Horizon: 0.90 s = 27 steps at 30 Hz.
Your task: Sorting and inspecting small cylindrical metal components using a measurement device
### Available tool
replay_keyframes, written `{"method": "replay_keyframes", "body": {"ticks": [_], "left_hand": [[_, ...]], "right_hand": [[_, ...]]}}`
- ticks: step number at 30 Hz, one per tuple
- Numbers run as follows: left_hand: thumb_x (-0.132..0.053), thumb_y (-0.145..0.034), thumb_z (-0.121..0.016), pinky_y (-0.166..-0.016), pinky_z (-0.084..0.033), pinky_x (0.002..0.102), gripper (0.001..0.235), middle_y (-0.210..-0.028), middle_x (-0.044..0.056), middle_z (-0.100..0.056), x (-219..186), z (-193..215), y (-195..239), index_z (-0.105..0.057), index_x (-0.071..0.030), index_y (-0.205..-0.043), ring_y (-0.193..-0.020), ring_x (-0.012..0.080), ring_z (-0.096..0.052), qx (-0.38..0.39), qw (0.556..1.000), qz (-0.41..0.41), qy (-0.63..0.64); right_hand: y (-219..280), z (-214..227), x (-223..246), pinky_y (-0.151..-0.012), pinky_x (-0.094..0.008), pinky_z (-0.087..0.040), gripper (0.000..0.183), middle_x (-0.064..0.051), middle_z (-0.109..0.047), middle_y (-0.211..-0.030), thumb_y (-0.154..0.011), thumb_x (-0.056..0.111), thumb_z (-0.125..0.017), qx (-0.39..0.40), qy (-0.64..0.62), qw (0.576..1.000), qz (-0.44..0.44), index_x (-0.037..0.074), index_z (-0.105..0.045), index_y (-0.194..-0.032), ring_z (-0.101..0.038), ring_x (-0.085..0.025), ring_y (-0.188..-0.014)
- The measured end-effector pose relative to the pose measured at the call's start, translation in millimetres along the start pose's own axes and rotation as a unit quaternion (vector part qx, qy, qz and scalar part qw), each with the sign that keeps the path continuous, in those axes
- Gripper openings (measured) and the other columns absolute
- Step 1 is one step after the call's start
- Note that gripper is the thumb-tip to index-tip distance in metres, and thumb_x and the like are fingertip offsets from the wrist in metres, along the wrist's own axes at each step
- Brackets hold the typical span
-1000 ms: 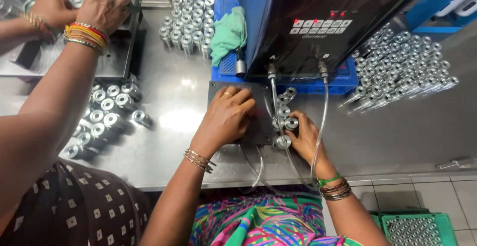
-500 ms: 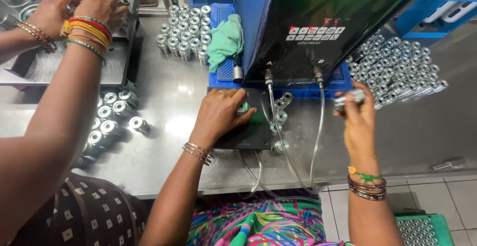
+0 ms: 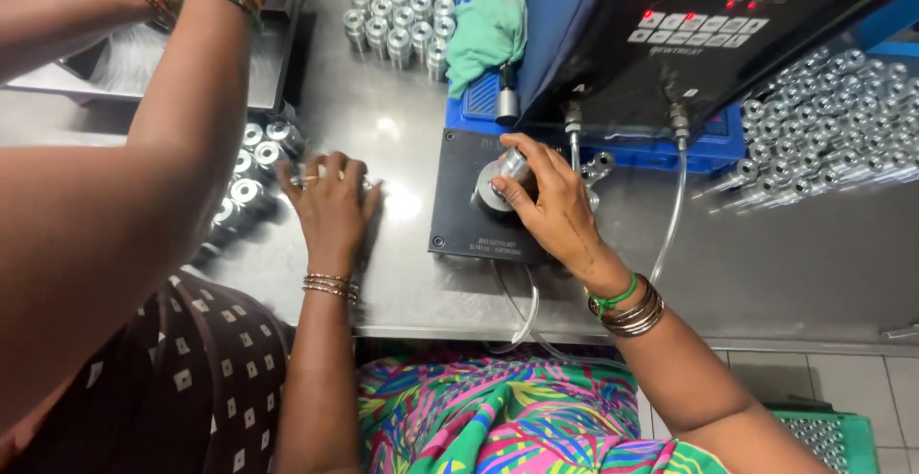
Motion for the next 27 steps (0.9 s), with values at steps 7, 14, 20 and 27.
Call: {"method": "replay_keyframes", "body": {"ticks": [7,14,20,27], "left_hand": [[-0.029,-0.091,-0.077,-0.12,-0.013,0.061,0.017,-0.126,0.011,-0.058,-7.2,15.8,-10.2,-0.07,-0.015,-0.096,-0.135,0.0324,-0.043,-0.089,0.99,0.096,0.052],[-0.044,-0.099,-0.073,-0.075,-0.046,0.041,0.032,-0.085,0.006,-0.066,-97.8,72.1,-46.0,-0.067,-0.012,-0.097,-0.083,0.0242,-0.063,-0.05,0.935,0.071,0.343],[-0.06,-0.095,-0.07,-0.061,-0.048,0.042,0.051,-0.074,0.01,-0.066,-166.2,60.0,-42.2,-0.064,-0.009,-0.089,-0.071,0.0297,-0.064,0.07,0.98,-0.07,0.174],[-0.021,-0.074,-0.077,-0.075,-0.049,0.042,0.024,-0.096,0.011,-0.065,-173.6,86.9,-40.2,-0.066,-0.009,-0.092,-0.093,0.0298,-0.062,0.02,0.939,-0.28,0.197]], "right_hand": [[0.7,-3.3,17.0,-0.103,-0.047,-0.041,0.044,-0.009,-0.067,-0.12,-0.094,0.022,-0.071,0.049,0.168,0.976,0.129,0.011,-0.058,-0.135,-0.061,-0.03,-0.109],[10.4,9.1,-0.6,-0.106,-0.056,-0.033,0.05,-0.012,-0.062,-0.128,-0.094,0.027,-0.073,0.087,0.233,0.961,0.12,0.013,-0.057,-0.14,-0.055,-0.031,-0.12],[57.1,123.8,-139.1,-0.085,-0.03,-0.057,0.025,-0.009,-0.071,-0.117,-0.112,0.018,-0.069,-0.182,-0.114,0.957,-0.194,0.006,-0.063,-0.132,-0.067,-0.017,-0.096],[89.3,55.1,-153.5,-0.096,-0.04,-0.052,0.051,-0.019,-0.061,-0.128,-0.085,0.008,-0.073,0.074,0.136,0.985,-0.083,0.005,-0.06,-0.135,-0.062,-0.036,-0.114]]}}
Point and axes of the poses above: each hand's wrist, its own y-axis away from the middle knuckle, its own z-axis out of the back of the hand, x = y × z, the point moved 5 cm from there along -y, towards the middle knuckle
